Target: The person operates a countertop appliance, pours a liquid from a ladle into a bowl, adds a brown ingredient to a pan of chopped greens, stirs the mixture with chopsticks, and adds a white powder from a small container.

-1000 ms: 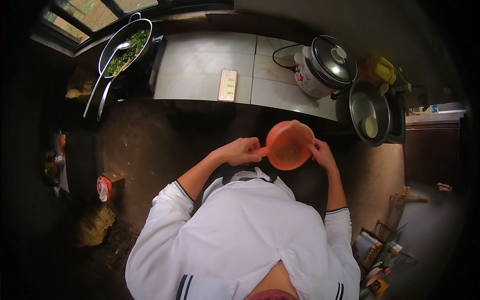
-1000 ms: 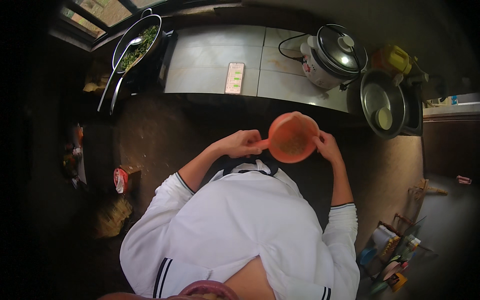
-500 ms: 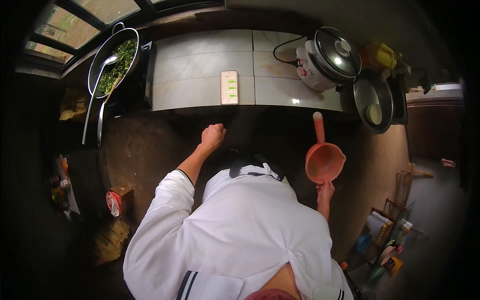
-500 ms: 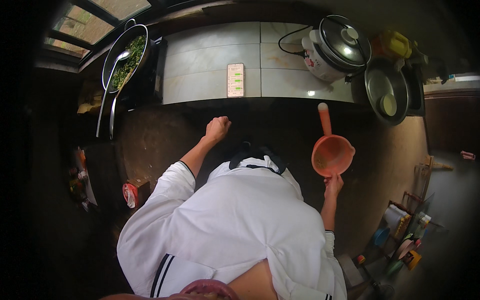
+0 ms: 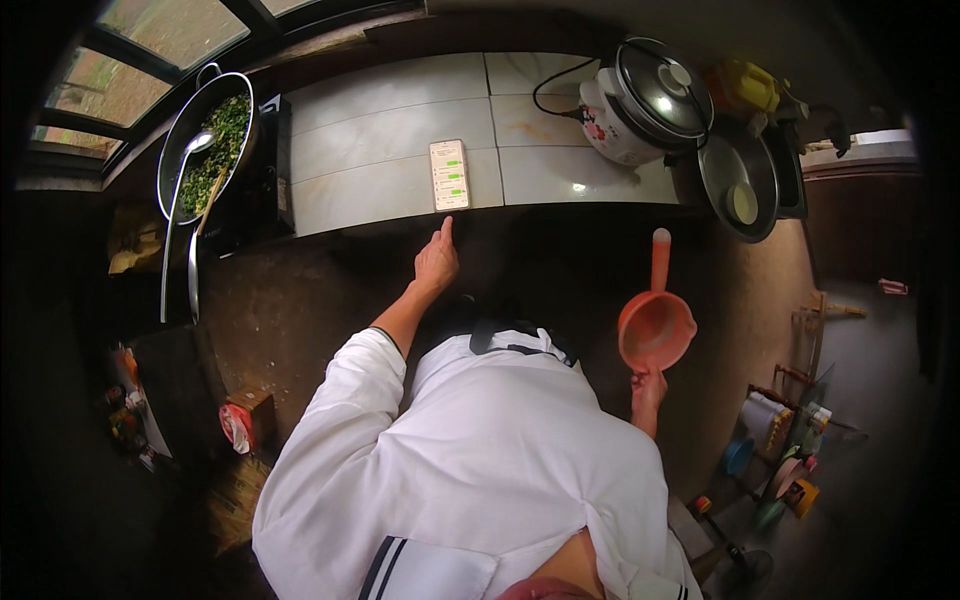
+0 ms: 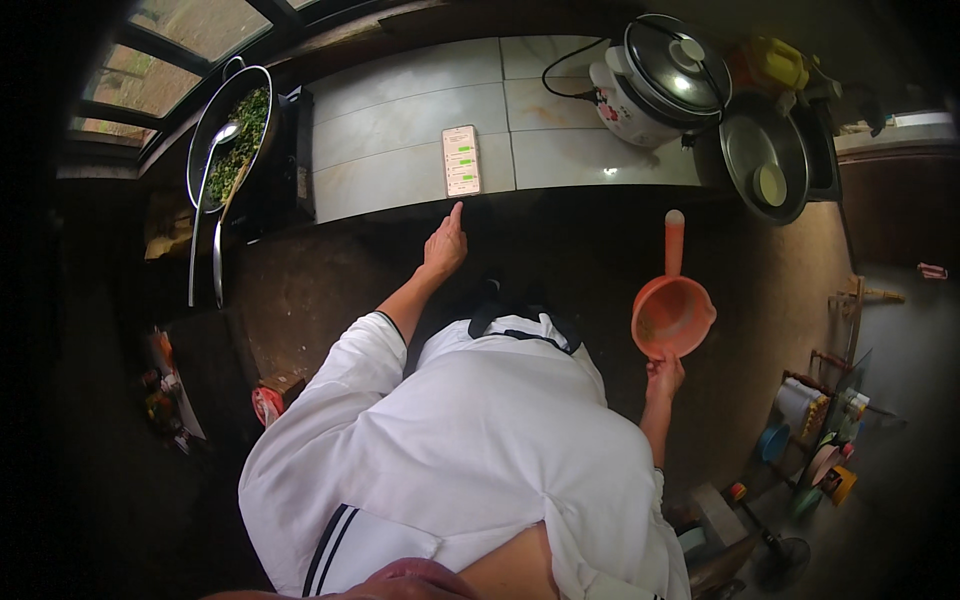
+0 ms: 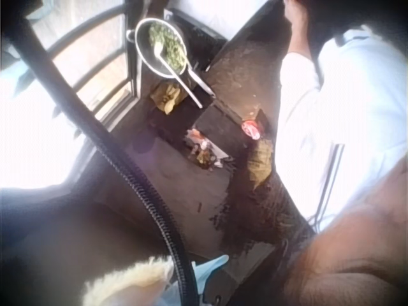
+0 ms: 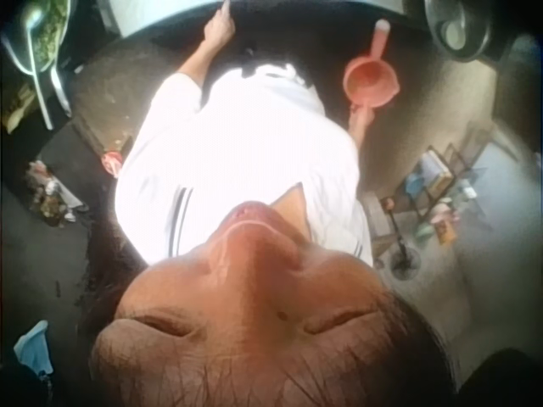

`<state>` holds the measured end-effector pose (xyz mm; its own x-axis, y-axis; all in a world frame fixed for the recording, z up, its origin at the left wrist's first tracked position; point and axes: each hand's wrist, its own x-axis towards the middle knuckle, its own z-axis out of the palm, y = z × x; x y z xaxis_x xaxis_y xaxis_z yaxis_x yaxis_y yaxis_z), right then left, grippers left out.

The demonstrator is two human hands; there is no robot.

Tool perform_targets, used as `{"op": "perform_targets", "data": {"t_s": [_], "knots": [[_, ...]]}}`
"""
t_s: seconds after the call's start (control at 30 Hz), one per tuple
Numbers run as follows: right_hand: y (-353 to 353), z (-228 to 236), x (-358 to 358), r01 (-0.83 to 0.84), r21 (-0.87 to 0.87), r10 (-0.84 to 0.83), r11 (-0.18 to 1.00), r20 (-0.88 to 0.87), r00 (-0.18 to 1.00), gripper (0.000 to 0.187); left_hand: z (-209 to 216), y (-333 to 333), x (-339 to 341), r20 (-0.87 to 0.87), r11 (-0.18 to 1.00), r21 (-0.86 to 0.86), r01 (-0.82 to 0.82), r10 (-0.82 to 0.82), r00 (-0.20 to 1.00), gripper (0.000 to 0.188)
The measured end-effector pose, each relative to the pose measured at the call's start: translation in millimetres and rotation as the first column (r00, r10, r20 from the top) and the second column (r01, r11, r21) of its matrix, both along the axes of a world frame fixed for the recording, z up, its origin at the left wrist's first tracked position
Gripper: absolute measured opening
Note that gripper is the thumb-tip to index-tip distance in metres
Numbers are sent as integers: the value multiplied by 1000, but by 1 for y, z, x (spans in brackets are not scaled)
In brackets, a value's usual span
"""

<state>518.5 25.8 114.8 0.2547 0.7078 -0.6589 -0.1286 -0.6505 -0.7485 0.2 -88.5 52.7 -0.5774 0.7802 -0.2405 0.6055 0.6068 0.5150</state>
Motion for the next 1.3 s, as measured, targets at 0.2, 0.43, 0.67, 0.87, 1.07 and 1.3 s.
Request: {"op": "perform_targets", "data": {"t_s": [0.2, 0.43, 0.67, 0.87, 1.07, 1.3], "knots": [[-9, 2, 14, 38, 0, -38, 999, 10, 999, 9, 10, 13, 1, 38, 997, -70, -34, 36, 999, 78], [-12, 3, 24, 48, 5, -48, 999, 19, 999, 10, 3, 27, -4, 9, 995, -102, -14, 15, 1000, 81], [-10, 8, 18, 66, -7, -66, 998, 34, 997, 10, -6, 32, -6, -10, 991, -134, 8, -9, 1000, 84], [-5, 7, 21, -2, 32, 1, 999, 21, 1000, 11, -8, 36, -7, -11, 983, -182, 21, -24, 1000, 86], [0, 7, 18, -29, 27, 29, 999, 11, 1000, 11, -11, 38, -8, -12, 983, -184, 27, -30, 999, 86], [5, 10, 11, -10, 11, 10, 1000, -5, 1000, 11, -9, 41, -8, -20, 966, -255, 39, -46, 999, 91]]}}
